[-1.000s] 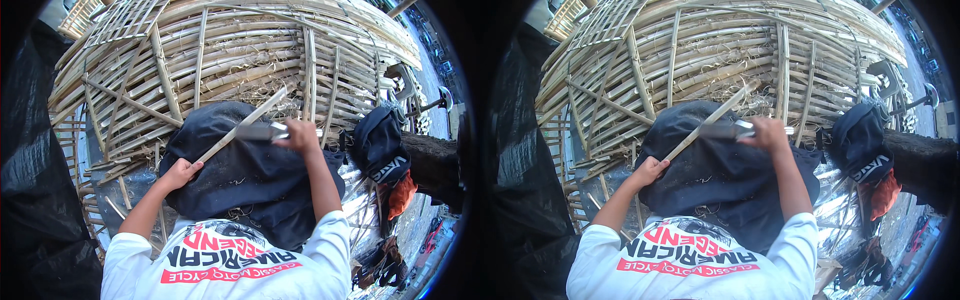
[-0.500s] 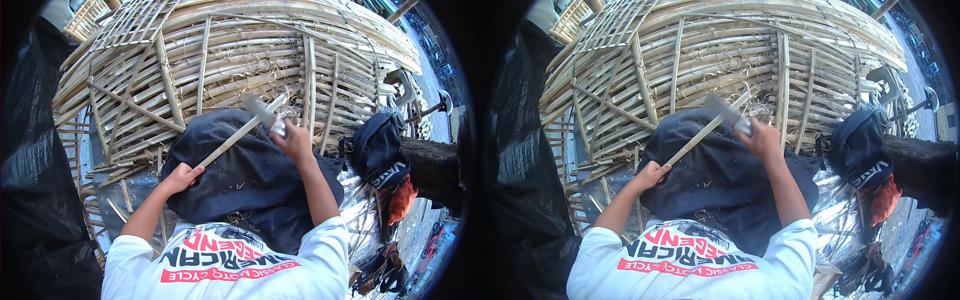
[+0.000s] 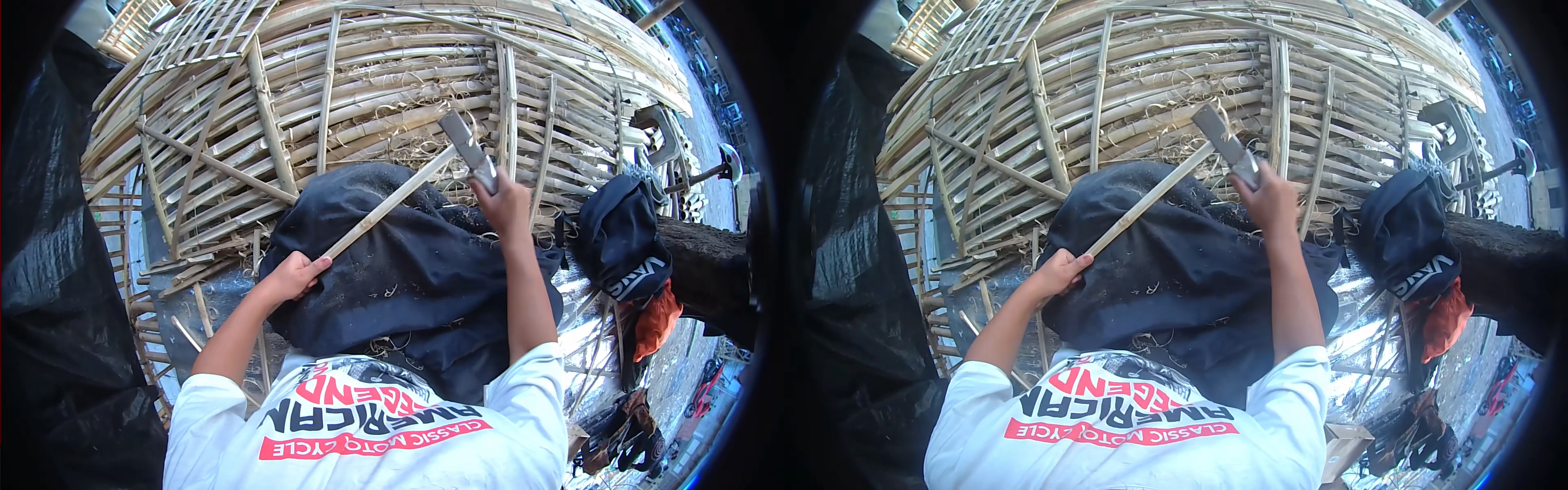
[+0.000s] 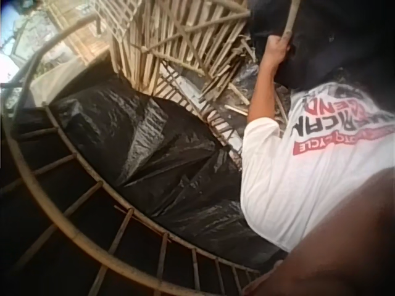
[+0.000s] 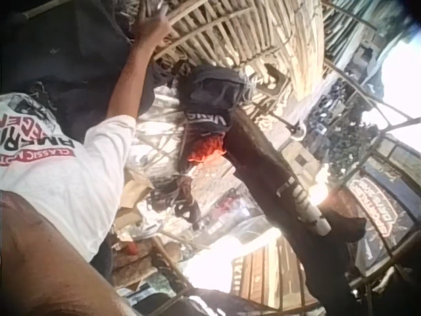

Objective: The person shaves a strip of bamboo with a knife and kemudian weaves it into a circular bamboo framework.

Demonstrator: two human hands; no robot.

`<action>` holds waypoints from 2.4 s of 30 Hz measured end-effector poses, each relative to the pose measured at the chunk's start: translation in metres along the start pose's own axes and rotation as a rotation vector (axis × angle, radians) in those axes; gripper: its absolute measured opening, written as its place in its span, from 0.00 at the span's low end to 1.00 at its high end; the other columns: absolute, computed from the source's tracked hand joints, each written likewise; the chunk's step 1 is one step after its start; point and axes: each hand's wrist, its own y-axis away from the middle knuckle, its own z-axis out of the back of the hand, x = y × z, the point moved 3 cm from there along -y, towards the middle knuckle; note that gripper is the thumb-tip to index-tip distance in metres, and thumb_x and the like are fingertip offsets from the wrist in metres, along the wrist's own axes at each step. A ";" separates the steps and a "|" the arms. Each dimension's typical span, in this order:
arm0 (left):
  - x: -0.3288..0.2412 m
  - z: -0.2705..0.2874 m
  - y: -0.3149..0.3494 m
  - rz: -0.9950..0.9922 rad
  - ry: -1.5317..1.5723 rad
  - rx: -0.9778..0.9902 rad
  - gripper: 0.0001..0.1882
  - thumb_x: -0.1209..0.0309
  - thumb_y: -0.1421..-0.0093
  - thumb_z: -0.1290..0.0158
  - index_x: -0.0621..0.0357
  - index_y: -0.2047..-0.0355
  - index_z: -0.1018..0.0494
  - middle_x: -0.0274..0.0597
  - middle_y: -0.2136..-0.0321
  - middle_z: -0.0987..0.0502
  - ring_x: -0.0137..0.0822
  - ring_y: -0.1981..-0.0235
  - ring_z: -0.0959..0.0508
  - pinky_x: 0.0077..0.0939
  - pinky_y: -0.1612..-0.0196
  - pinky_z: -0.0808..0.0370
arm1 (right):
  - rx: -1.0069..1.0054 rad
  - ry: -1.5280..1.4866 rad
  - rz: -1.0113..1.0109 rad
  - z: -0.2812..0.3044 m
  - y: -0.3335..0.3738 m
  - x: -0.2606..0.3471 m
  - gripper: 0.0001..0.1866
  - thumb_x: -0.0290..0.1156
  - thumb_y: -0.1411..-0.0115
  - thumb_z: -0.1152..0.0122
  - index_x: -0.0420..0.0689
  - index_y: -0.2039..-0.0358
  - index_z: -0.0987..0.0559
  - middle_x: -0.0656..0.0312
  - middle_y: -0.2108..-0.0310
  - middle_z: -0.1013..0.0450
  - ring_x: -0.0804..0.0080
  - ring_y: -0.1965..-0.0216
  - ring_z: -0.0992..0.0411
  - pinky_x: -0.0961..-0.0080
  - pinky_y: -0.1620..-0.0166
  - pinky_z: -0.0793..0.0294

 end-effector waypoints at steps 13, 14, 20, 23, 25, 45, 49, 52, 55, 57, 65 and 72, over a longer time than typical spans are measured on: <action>-0.003 0.009 -0.001 -0.060 0.026 0.001 0.35 0.42 0.38 0.47 0.56 0.91 0.36 0.31 0.92 0.38 0.25 0.93 0.38 0.21 0.87 0.43 | -0.045 -0.061 -0.052 0.008 -0.007 0.000 0.22 0.48 0.48 0.30 0.42 0.66 0.22 0.50 0.81 0.25 0.48 0.76 0.24 0.58 0.73 0.27; -0.005 0.005 -0.003 -0.027 0.054 0.026 0.35 0.42 0.38 0.47 0.56 0.91 0.36 0.31 0.92 0.37 0.25 0.92 0.38 0.21 0.87 0.42 | -0.088 0.071 -0.058 0.008 -0.013 -0.004 0.23 0.48 0.49 0.29 0.42 0.63 0.21 0.50 0.81 0.25 0.49 0.77 0.24 0.58 0.73 0.27; 0.008 0.004 -0.006 -0.076 0.027 0.026 0.35 0.42 0.38 0.48 0.55 0.91 0.37 0.31 0.93 0.39 0.25 0.93 0.39 0.22 0.88 0.44 | 0.000 0.078 0.049 0.010 -0.009 -0.034 0.23 0.53 0.48 0.32 0.43 0.70 0.23 0.51 0.79 0.24 0.52 0.74 0.22 0.58 0.69 0.25; 0.008 0.007 -0.008 -0.022 0.047 0.062 0.35 0.42 0.38 0.47 0.55 0.91 0.37 0.30 0.93 0.38 0.25 0.93 0.39 0.22 0.88 0.43 | -0.262 -0.044 -0.230 0.024 -0.018 -0.056 0.27 0.55 0.41 0.40 0.39 0.70 0.25 0.46 0.80 0.25 0.43 0.74 0.24 0.54 0.70 0.27; 0.012 0.010 -0.001 -0.029 0.051 0.006 0.35 0.42 0.38 0.47 0.55 0.91 0.37 0.30 0.93 0.39 0.25 0.93 0.39 0.22 0.88 0.43 | -0.123 0.116 -0.033 0.027 -0.003 -0.023 0.28 0.56 0.41 0.41 0.39 0.70 0.26 0.45 0.81 0.26 0.41 0.73 0.25 0.54 0.71 0.29; 0.005 0.001 0.001 -0.182 -0.200 -0.164 0.38 0.42 0.38 0.47 0.63 0.92 0.31 0.34 0.93 0.34 0.26 0.89 0.34 0.25 0.82 0.37 | 0.171 -0.502 0.039 0.006 0.081 0.058 0.20 0.43 0.42 0.34 0.41 0.58 0.25 0.55 0.77 0.24 0.61 0.77 0.23 0.65 0.71 0.26; 0.008 0.003 0.002 -0.243 -0.282 -0.255 0.36 0.45 0.38 0.45 0.66 0.90 0.29 0.39 0.93 0.31 0.27 0.89 0.31 0.27 0.81 0.34 | 0.300 -0.177 0.208 -0.008 0.061 0.065 0.23 0.50 0.45 0.34 0.42 0.62 0.25 0.51 0.76 0.24 0.49 0.73 0.23 0.58 0.70 0.26; 0.004 0.000 0.007 -0.238 -0.305 -0.321 0.35 0.47 0.38 0.45 0.68 0.89 0.27 0.42 0.93 0.30 0.29 0.88 0.30 0.28 0.80 0.33 | 0.214 -0.139 -0.004 -0.003 0.035 0.021 0.23 0.51 0.43 0.36 0.42 0.65 0.26 0.50 0.78 0.24 0.46 0.73 0.24 0.56 0.70 0.27; -0.006 -0.003 0.001 -0.238 -0.307 -0.244 0.36 0.46 0.38 0.46 0.70 0.89 0.28 0.43 0.93 0.31 0.29 0.88 0.30 0.29 0.80 0.32 | 0.149 -0.059 -0.007 -0.004 0.035 0.002 0.27 0.57 0.43 0.39 0.41 0.69 0.27 0.48 0.79 0.25 0.46 0.74 0.24 0.54 0.70 0.26; 0.005 0.000 0.002 -0.229 -0.295 -0.254 0.36 0.46 0.38 0.46 0.69 0.89 0.28 0.43 0.93 0.31 0.28 0.88 0.30 0.29 0.80 0.32 | 0.205 -0.074 0.045 -0.007 0.041 0.027 0.27 0.58 0.44 0.39 0.41 0.69 0.27 0.48 0.79 0.25 0.45 0.74 0.24 0.54 0.69 0.26; 0.002 0.000 0.001 -0.242 -0.228 -0.256 0.36 0.47 0.38 0.45 0.69 0.90 0.28 0.40 0.93 0.32 0.28 0.89 0.32 0.29 0.82 0.34 | 0.154 -0.021 -0.099 0.005 0.010 -0.007 0.25 0.55 0.41 0.40 0.41 0.67 0.26 0.45 0.77 0.25 0.43 0.71 0.24 0.53 0.67 0.27; 0.005 -0.002 0.001 -0.278 -0.255 -0.293 0.35 0.49 0.37 0.45 0.70 0.89 0.28 0.46 0.93 0.30 0.31 0.90 0.30 0.30 0.81 0.33 | 0.362 0.131 0.059 0.015 0.008 0.013 0.25 0.57 0.42 0.40 0.43 0.68 0.25 0.48 0.78 0.25 0.47 0.73 0.24 0.53 0.68 0.26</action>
